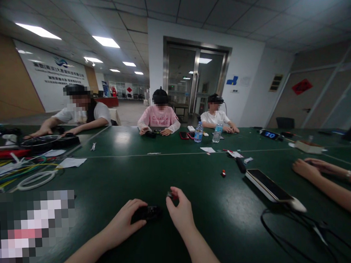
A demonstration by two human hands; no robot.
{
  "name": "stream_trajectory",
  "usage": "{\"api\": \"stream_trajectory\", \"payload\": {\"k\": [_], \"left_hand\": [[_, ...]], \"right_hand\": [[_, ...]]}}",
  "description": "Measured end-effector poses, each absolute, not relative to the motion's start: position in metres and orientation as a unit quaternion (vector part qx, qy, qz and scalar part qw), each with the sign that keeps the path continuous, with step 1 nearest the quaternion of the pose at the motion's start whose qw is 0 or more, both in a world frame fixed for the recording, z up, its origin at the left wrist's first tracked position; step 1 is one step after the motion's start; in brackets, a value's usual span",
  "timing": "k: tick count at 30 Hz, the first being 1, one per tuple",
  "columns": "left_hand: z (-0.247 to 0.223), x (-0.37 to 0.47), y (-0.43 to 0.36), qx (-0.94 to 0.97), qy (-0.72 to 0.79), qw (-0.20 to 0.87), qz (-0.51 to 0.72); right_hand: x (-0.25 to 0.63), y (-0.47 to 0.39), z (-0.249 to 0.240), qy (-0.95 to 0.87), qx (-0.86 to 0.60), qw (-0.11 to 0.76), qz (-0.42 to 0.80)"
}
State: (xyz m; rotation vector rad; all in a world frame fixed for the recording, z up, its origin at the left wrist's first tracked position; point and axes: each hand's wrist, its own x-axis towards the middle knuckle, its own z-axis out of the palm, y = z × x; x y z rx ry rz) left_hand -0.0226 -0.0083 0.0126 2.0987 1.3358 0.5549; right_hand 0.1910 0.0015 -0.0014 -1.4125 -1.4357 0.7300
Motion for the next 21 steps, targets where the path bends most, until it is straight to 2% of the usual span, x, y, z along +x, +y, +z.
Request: {"api": "stream_trajectory", "payload": {"k": [7, 12, 17, 21], "left_hand": [[0.014, -0.022, -0.01, 0.787, 0.505, 0.29, 0.204], [0.012, -0.023, -0.009, 0.791, 0.495, 0.286, 0.218], [0.004, -0.024, -0.006, 0.798, 0.49, 0.274, 0.221], [0.003, -0.024, -0.005, 0.8, 0.488, 0.269, 0.223]], "right_hand": [[0.185, -0.006, 0.008, -0.661, -0.569, 0.372, 0.318], [0.177, -0.014, 0.012, -0.712, -0.523, 0.35, 0.311], [0.172, -0.014, 0.011, -0.759, -0.515, 0.278, 0.285], [0.171, -0.013, 0.012, -0.768, -0.513, 0.27, 0.273]]}}
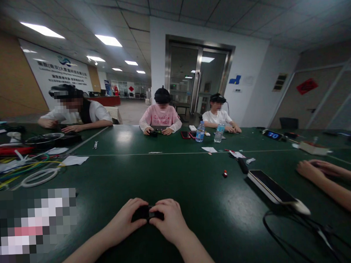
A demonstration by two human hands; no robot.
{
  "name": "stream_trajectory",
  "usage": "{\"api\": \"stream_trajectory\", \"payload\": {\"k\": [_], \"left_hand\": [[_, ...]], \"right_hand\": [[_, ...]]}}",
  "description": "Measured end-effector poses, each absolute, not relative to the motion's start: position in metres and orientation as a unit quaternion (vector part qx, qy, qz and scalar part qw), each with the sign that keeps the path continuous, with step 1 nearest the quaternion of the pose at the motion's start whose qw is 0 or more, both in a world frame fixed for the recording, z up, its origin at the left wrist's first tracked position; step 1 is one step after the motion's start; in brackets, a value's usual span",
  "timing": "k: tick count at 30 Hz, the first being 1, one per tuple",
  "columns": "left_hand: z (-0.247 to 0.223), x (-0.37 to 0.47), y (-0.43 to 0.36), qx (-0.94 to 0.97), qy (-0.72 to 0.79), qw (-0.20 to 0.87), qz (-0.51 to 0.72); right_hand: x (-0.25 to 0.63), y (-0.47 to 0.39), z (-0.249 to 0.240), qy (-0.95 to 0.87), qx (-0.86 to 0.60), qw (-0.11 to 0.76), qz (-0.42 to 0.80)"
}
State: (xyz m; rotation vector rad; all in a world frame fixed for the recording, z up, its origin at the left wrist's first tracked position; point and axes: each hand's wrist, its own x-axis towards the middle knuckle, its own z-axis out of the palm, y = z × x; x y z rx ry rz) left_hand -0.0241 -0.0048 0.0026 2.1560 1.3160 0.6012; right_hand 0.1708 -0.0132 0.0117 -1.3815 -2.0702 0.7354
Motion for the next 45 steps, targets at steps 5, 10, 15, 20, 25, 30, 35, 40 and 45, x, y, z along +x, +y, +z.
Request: {"api": "stream_trajectory", "payload": {"k": [5, 10, 15, 20, 25, 30, 35, 40, 45], "left_hand": [[0.0056, -0.0233, -0.0058, 0.797, 0.495, 0.268, 0.219], [0.0071, -0.024, -0.0068, 0.795, 0.496, 0.274, 0.217], [0.0076, -0.0245, -0.007, 0.793, 0.494, 0.284, 0.216], [0.0066, -0.0243, -0.0061, 0.795, 0.494, 0.279, 0.215], [0.0069, -0.0244, -0.0064, 0.791, 0.499, 0.283, 0.213], [0.0067, -0.0242, -0.0065, 0.792, 0.5, 0.279, 0.21], [0.005, -0.0235, -0.0051, 0.794, 0.499, 0.275, 0.214], [0.0038, -0.0239, -0.0046, 0.794, 0.497, 0.274, 0.218], [0.0041, -0.0238, -0.0052, 0.792, 0.495, 0.28, 0.22]], "right_hand": [[0.1721, -0.0139, 0.0117, -0.777, -0.499, 0.277, 0.265], [0.1733, -0.0146, 0.012, -0.766, -0.496, 0.297, 0.28], [0.1721, -0.0133, 0.0111, -0.745, -0.514, 0.31, 0.292], [0.1699, -0.0116, 0.0075, -0.731, -0.53, 0.317, 0.291], [0.1714, -0.0135, 0.011, -0.741, -0.517, 0.315, 0.291], [0.1734, -0.0152, 0.0139, -0.764, -0.501, 0.294, 0.28], [0.172, -0.015, 0.0125, -0.768, -0.507, 0.286, 0.268], [0.1701, -0.015, 0.011, -0.767, -0.518, 0.286, 0.249], [0.1697, -0.0147, 0.0108, -0.77, -0.52, 0.282, 0.242]]}}
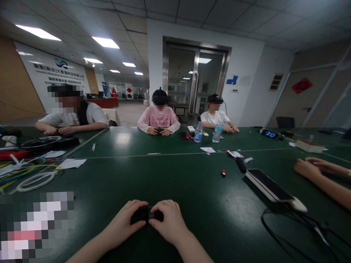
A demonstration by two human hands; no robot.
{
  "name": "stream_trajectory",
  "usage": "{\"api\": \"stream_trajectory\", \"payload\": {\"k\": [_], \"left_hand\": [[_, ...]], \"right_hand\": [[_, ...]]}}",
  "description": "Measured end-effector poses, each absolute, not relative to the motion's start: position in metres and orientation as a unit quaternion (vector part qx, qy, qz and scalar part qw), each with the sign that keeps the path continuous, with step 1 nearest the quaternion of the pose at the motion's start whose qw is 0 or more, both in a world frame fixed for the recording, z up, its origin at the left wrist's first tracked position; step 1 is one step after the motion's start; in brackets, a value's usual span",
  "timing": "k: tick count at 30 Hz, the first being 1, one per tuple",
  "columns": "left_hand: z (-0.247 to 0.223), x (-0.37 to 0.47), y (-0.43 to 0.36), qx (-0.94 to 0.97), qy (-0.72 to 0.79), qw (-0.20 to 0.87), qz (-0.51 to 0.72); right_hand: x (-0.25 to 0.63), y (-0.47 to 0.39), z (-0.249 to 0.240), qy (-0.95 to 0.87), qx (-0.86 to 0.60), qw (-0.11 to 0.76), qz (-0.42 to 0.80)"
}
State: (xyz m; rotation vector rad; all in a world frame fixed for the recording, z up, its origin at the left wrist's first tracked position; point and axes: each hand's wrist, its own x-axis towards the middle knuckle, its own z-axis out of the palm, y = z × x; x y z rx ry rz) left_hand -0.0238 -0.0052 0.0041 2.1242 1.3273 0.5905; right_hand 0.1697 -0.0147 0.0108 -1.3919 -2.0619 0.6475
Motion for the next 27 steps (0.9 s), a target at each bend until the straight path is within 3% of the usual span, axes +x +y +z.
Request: {"api": "stream_trajectory", "payload": {"k": [27], "left_hand": [[0.0045, -0.0231, -0.0062, 0.784, 0.505, 0.28, 0.228]], "right_hand": [[0.1683, -0.0133, 0.0109, -0.75, -0.533, 0.288, 0.265]]}}
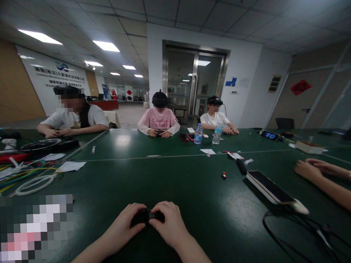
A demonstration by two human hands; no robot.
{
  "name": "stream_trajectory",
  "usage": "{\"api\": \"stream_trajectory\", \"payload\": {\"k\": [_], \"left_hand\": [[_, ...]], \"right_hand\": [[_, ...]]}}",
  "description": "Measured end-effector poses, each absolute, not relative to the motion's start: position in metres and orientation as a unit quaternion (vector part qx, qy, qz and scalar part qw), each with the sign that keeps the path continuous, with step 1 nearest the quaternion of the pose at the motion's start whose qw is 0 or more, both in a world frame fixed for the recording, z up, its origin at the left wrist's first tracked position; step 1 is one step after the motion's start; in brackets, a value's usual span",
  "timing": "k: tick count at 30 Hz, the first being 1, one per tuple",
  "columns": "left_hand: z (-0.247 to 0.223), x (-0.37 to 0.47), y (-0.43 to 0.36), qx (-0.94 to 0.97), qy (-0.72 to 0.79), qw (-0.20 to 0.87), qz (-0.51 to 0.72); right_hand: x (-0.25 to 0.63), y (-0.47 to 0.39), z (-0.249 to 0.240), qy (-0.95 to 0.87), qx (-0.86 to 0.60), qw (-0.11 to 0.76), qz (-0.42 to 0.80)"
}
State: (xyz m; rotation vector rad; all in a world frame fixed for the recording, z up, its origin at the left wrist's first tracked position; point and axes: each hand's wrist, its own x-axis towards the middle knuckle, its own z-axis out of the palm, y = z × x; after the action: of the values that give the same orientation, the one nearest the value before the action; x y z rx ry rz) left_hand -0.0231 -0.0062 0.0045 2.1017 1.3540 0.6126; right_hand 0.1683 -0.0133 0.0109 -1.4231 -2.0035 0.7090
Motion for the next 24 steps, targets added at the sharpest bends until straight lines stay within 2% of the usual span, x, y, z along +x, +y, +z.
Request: {"api": "stream_trajectory", "payload": {"k": [19, 24], "left_hand": [[0.001, -0.025, -0.004, 0.769, 0.521, 0.296, 0.223], [0.003, -0.025, -0.005, 0.772, 0.515, 0.292, 0.229]], "right_hand": [[0.186, -0.004, 0.005, -0.566, -0.58, 0.507, 0.293], [0.191, 0.001, 0.0, -0.544, -0.581, 0.535, 0.284]]}}
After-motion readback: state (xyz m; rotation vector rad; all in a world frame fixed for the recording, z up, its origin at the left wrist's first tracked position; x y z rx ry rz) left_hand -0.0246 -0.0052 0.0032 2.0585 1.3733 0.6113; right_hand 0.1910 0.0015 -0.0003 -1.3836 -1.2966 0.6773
